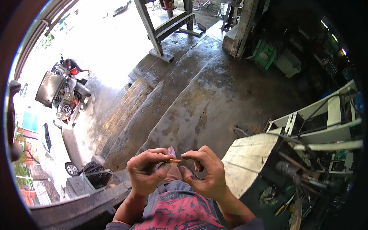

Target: The person uses a bench grinder to smooth a cylindrical metal part, then moves to a workbench to hammer a small metal ring into the part. They retrieve pliers and continue adjusting the part before returning to the grinder for additional smoothing.

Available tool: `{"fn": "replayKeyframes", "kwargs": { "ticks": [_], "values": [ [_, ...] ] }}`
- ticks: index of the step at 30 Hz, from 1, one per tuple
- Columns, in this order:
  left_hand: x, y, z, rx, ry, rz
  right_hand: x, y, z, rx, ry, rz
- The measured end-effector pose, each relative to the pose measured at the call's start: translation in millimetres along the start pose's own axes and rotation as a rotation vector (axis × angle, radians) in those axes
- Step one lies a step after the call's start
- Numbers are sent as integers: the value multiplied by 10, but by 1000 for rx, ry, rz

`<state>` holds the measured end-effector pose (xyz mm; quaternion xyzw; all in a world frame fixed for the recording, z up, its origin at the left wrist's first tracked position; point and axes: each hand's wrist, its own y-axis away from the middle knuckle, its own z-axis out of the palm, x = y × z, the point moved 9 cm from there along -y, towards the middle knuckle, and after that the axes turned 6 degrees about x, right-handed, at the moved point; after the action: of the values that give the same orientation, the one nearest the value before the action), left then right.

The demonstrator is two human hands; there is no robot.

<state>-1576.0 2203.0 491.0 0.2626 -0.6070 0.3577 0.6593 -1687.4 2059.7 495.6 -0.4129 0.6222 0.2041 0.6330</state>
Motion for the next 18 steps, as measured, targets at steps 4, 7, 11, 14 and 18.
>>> {"fn": "replayKeyframes", "kwargs": {
  "ticks": [4, 7, 11, 14, 18],
  "values": [
    [-341, -1299, -309, 12, -74, 17, 737, -1100, 251, 27, -150, 221],
    [-745, -2377, -541, 99, 92, -238, 1465, -2029, 524, 130, -934, 616],
    [-989, -4054, -480, -51, 62, -338, 1977, -3202, 456, 311, -1234, 751],
    [-1022, -5177, -318, -127, 83, -294, 2213, -3914, 272, 413, -1172, 720],
    [-1352, -6596, -74, -169, 61, -274, 2721, -4951, 12, 456, -1134, 643]
  ]
}}
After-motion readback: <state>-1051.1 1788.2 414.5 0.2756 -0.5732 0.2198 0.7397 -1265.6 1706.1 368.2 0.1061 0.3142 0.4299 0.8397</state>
